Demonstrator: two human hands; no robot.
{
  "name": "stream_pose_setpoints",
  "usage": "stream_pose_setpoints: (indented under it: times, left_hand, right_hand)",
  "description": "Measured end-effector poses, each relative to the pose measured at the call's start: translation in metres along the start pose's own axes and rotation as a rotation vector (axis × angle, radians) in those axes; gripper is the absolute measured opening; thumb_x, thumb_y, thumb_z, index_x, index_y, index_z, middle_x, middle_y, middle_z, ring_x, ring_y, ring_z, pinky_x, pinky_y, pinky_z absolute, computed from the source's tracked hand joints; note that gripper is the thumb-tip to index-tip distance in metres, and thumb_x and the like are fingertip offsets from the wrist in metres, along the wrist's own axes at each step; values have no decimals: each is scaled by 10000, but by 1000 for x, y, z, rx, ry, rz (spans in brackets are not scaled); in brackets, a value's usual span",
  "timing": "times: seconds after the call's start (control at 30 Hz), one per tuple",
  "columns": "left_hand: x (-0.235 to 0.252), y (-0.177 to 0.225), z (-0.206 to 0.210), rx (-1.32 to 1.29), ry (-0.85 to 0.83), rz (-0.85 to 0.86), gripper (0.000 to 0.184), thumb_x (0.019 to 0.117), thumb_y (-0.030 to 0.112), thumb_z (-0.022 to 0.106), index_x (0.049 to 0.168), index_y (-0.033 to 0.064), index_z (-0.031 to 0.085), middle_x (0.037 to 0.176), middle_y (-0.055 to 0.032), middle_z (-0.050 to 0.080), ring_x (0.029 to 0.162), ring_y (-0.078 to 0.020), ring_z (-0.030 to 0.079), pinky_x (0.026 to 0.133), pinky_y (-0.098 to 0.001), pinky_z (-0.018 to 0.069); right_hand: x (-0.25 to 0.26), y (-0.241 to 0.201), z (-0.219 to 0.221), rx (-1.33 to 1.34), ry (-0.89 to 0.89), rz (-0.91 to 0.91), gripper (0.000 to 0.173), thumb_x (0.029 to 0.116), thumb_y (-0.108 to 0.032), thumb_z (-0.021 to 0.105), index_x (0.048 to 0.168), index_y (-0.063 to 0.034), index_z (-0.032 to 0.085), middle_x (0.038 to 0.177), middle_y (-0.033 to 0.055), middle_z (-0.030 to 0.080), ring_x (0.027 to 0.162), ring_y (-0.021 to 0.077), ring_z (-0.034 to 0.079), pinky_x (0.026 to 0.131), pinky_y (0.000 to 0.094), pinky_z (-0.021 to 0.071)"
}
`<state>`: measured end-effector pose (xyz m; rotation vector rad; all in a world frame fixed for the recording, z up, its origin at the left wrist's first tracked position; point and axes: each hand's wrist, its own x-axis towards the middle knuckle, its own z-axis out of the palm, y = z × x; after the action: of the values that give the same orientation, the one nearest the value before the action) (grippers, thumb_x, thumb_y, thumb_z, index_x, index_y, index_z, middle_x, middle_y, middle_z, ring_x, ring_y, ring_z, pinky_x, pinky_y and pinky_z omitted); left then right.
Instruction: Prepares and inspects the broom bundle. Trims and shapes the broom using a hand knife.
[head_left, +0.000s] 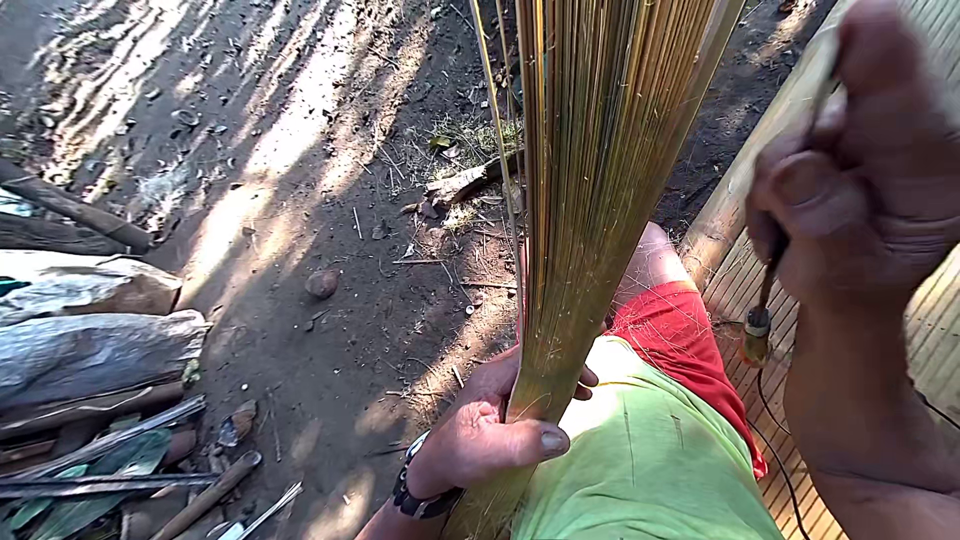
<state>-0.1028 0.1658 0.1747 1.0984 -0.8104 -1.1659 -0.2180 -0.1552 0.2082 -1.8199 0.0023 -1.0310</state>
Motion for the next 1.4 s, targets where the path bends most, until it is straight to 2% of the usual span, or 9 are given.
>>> stream_pose_setpoints:
  times: [0.13,0.43,0.6,0.7,0.97,1.0,1.13,1.3,1.4]
  left_hand:
    - [0,-1,1,12,-6,1,526,879,184,737,1315,-57,568,1385,-327,552,1138,-470,641,956,-577,575]
    - [0,-1,4,16,-14,8,526,887,193,744,1322,-48,573,1382,-318,560,1140,-454,648,960,-567,575]
    - [-1,-3,2,8,-6,7,547,885,199,746,1332,-55,560,1398,-330,545,1145,-478,638,969,-587,568]
    - [-1,-3,2,21,-3,0,531,889,202,746,1322,-51,572,1388,-321,557,1145,-465,643,966,-574,572]
    - [-1,-3,3,67,1,17,491,897,181,729,1304,-52,585,1388,-298,562,1144,-430,651,962,-557,578]
    - [-1,-3,2,65,9,9,496,893,176,731,1306,-57,583,1383,-301,565,1140,-434,652,961,-559,578]
    - [-2,-5,0,49,26,3,522,890,213,745,1299,-67,583,1353,-311,584,1117,-446,660,944,-563,585]
    - [-2,-1,-5,16,28,15,515,879,176,739,1302,-66,576,1381,-322,558,1142,-463,643,962,-576,572]
    - [-3,2,-7,25,28,31,555,886,205,748,1331,-65,555,1360,-317,575,1134,-464,648,963,-578,574]
  right_hand:
    - [-3,-1,15,-126,-141,-71,583,1038,-170,587,1582,-93,394,1016,13,632,687,36,563,547,204,526]
    - [11,-1,15,-196,-129,-184,387,1023,-105,614,1404,-41,623,1145,76,697,927,44,647,810,200,566]
    - [8,-1,-3,8,-6,-69,427,1050,-184,561,1459,-60,555,935,-10,638,611,18,519,479,191,470]
    - [9,-3,-1,-40,-35,-73,478,1060,-210,548,1517,-86,491,947,-13,621,620,15,513,483,188,469]
    - [18,-7,19,-180,-202,-184,402,1018,-91,615,1416,-35,608,1193,73,695,990,58,670,858,225,594]
    - [19,-6,17,-159,-184,-177,372,1024,-87,605,1391,-30,629,1154,73,694,967,61,670,844,229,596]
    - [15,-5,2,-19,-52,-40,423,1051,-141,551,1464,-48,551,924,-5,635,617,26,522,486,193,469]
    - [-4,-3,12,-165,-136,-76,529,1051,-210,556,1564,-151,441,980,10,638,662,55,562,522,235,518]
    - [-14,3,26,-203,-187,-110,537,1015,-176,620,1534,-124,493,984,12,638,722,39,580,589,217,535]
